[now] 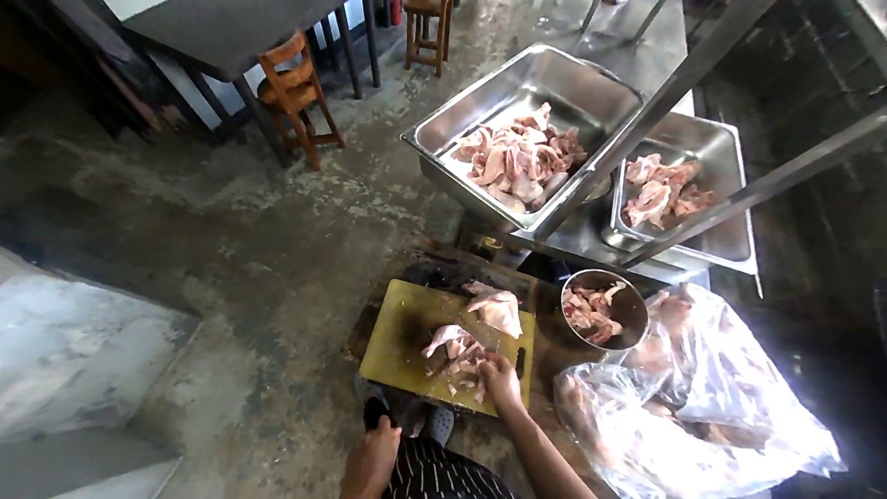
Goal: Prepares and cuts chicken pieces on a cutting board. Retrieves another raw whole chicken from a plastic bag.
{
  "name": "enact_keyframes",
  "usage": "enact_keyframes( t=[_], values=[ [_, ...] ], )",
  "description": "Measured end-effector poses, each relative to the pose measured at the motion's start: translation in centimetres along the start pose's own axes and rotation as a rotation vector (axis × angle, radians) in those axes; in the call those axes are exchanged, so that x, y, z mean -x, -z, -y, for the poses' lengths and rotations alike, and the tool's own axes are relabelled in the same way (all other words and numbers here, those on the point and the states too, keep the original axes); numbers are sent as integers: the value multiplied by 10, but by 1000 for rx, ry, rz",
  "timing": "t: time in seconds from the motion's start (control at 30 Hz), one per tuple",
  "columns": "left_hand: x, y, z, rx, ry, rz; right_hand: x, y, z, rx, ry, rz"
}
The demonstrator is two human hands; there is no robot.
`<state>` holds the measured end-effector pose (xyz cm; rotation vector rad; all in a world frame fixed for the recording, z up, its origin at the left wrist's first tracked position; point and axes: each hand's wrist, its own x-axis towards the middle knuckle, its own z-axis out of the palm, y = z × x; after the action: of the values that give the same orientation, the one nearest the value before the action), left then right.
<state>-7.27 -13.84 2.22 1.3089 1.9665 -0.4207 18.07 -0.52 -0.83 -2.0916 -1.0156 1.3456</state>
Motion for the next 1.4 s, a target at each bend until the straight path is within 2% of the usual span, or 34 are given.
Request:
enact_keyframes(
  t=[0.27,0.4,0.57,0.7,0.87,1.03,1.2,1.4],
  values=[
    [-11,22,-11,-40,-37,-124,20,-26,31,224,-9,-42],
    [-29,44,-29,-12,-81,-118,17,-25,39,346,71,-15],
    [-65,56,-40,-22,-140,-93,4,-23,40,383,64,7],
    [-77,77,-28,-62,-198,-65,-7,-17,31,341,98,22],
    [-90,92,-4,-69,-233,17,-18,-6,30,262,52,110],
    [-101,85,31,-116,-174,122,-29,2,35,200,18,153],
    [-106,74,53,-40,-214,227,-48,-1,35,179,-26,173],
    [-68,49,54,22,-162,77,-53,3,46,130,-112,239]
  ],
)
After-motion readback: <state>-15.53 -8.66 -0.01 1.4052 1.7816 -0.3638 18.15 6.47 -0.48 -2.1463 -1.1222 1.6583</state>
